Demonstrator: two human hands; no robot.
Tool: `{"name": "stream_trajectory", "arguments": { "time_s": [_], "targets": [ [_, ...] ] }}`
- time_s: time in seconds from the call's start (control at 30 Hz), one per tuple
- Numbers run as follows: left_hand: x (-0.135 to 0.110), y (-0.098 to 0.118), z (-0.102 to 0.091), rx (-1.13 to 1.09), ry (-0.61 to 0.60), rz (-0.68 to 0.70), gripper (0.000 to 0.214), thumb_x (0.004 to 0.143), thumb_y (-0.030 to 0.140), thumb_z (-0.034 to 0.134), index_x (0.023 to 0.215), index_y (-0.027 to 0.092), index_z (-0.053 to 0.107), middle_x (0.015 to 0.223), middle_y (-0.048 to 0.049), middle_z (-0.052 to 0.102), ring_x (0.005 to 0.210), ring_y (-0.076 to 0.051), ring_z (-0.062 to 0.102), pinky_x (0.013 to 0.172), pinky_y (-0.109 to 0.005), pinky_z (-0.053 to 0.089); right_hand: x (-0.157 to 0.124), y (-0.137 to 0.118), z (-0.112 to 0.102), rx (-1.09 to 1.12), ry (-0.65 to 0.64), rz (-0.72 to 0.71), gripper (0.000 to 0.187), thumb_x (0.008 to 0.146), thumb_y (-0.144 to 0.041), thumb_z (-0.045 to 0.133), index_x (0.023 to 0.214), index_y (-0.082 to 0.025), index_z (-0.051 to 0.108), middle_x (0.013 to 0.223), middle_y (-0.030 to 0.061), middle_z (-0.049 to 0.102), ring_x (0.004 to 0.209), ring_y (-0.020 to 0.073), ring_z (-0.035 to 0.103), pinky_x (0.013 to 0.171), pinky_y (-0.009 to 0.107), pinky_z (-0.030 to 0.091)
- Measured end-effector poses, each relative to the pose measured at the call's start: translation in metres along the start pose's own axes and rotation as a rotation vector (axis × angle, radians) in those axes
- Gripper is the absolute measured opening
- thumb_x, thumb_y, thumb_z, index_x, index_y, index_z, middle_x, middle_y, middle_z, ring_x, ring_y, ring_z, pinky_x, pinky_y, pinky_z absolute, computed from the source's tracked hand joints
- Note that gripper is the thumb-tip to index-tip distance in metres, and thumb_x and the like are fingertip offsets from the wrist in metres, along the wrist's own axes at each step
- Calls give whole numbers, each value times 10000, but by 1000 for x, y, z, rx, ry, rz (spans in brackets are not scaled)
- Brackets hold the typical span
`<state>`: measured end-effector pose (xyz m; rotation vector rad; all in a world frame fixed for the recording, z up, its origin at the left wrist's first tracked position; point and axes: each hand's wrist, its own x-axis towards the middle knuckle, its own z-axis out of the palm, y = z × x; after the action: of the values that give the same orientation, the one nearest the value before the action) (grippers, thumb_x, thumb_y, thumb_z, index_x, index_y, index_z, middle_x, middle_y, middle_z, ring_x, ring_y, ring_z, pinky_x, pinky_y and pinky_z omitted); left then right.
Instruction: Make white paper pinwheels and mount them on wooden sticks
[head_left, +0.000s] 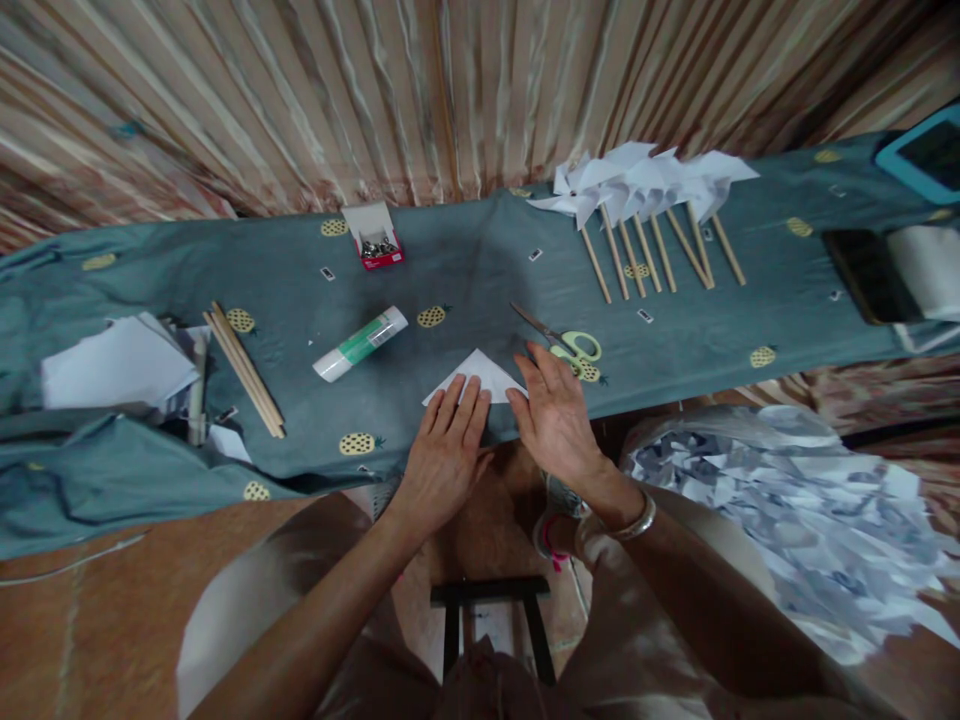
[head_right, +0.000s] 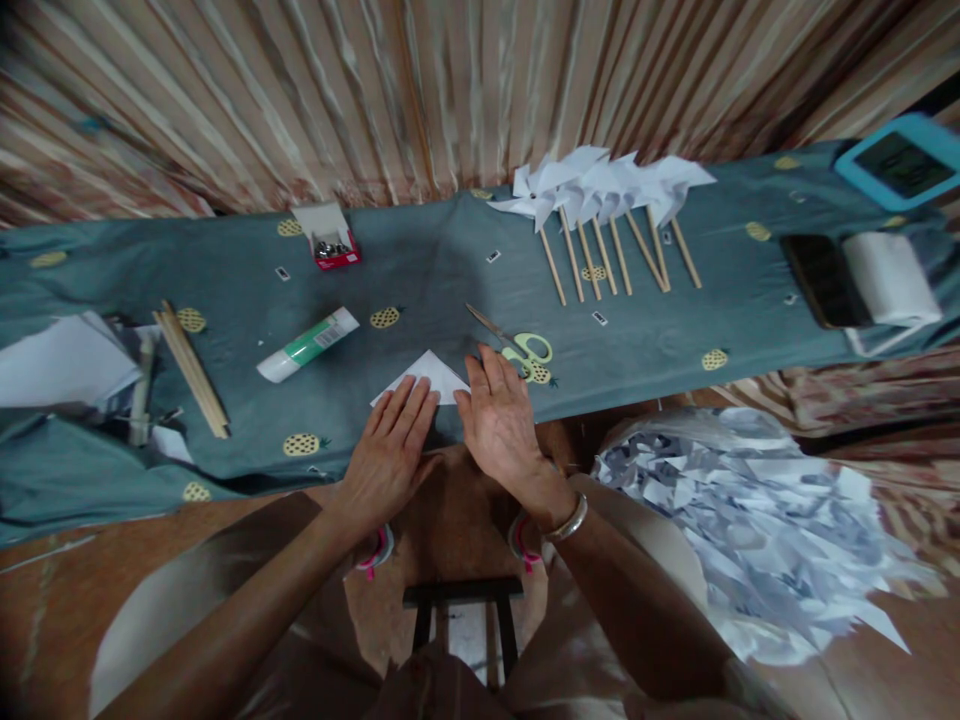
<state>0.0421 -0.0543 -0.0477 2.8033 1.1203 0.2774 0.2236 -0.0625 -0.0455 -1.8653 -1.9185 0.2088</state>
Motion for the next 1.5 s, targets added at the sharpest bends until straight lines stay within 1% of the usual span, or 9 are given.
{"name": "stream_trajectory", "arguments": {
  "time_s": [0.17,0.43,0.57,0.7,0.9,1.1,1.23,1.37,1.5],
  "targets": [
    [0,0,0,21,-2,-7,672,923,300,553,1486,26,309,1574,-231,326,1488,-359,235,1195,-523,270,-1,2,1,-8,1,17,466,999,-328,379,1379,-87,499,1477,212,473,1393,322,400,1104,536,370],
    [0,1,1,29,-1,-2,662,938,311,518,1490,18,300,1573,-233,326,1493,-355,222,1192,-526,274,3,-7,1,-57,-2,19,563,965,-436,456,1380,-57,488,1478,240,462,1368,358,412,1089,545,360],
    [-1,0,1,15,-1,1,657,944,313,498,1493,16,296,1575,-240,316,1503,-348,191,1192,-537,271,4,-11,1,-58,0,17,553,967,-425,441,1383,-63,484,1478,234,461,1373,354,400,1092,541,351],
    [-1,0,1,11,-4,-1,654,941,309,501,1490,12,305,1574,-240,319,1497,-355,207,1191,-537,272,4,-12,1,-60,-2,16,545,969,-412,431,1388,-66,478,1482,228,458,1375,352,396,1095,538,344],
    [-1,-1,1,3,-5,6,681,941,306,497,1518,37,253,1583,-229,308,1509,-343,171,1192,-546,265,4,-12,3,-56,-13,25,548,968,-409,423,1402,-78,467,1486,229,453,1384,354,382,1099,559,328],
    [-1,-1,0,27,-23,6,660,942,316,514,1494,20,303,1580,-233,312,1499,-356,200,1196,-532,265,4,-12,1,-59,-18,17,545,972,-389,418,1396,-51,470,1486,229,456,1383,346,383,1109,539,326],
    [-1,-1,0,21,-22,9,650,946,318,510,1499,45,304,1581,-224,314,1501,-348,201,1190,-535,276,3,-11,0,-47,-23,20,536,972,-394,419,1404,-79,466,1489,224,451,1386,347,379,1096,548,338],
    [-1,-1,-1,22,-32,8,646,940,307,521,1495,47,318,1583,-223,310,1499,-350,206,1196,-533,268,3,-11,1,-51,-23,17,538,972,-393,419,1404,-76,463,1491,227,447,1386,351,379,1095,555,338],
    [-1,-1,-1,17,-36,9,646,936,299,527,1495,52,316,1586,-219,306,1501,-349,200,1197,-533,268,3,-11,1,-58,-16,20,505,970,-358,422,1397,-93,478,1488,212,460,1382,343,395,1100,549,337]
  ]
}}
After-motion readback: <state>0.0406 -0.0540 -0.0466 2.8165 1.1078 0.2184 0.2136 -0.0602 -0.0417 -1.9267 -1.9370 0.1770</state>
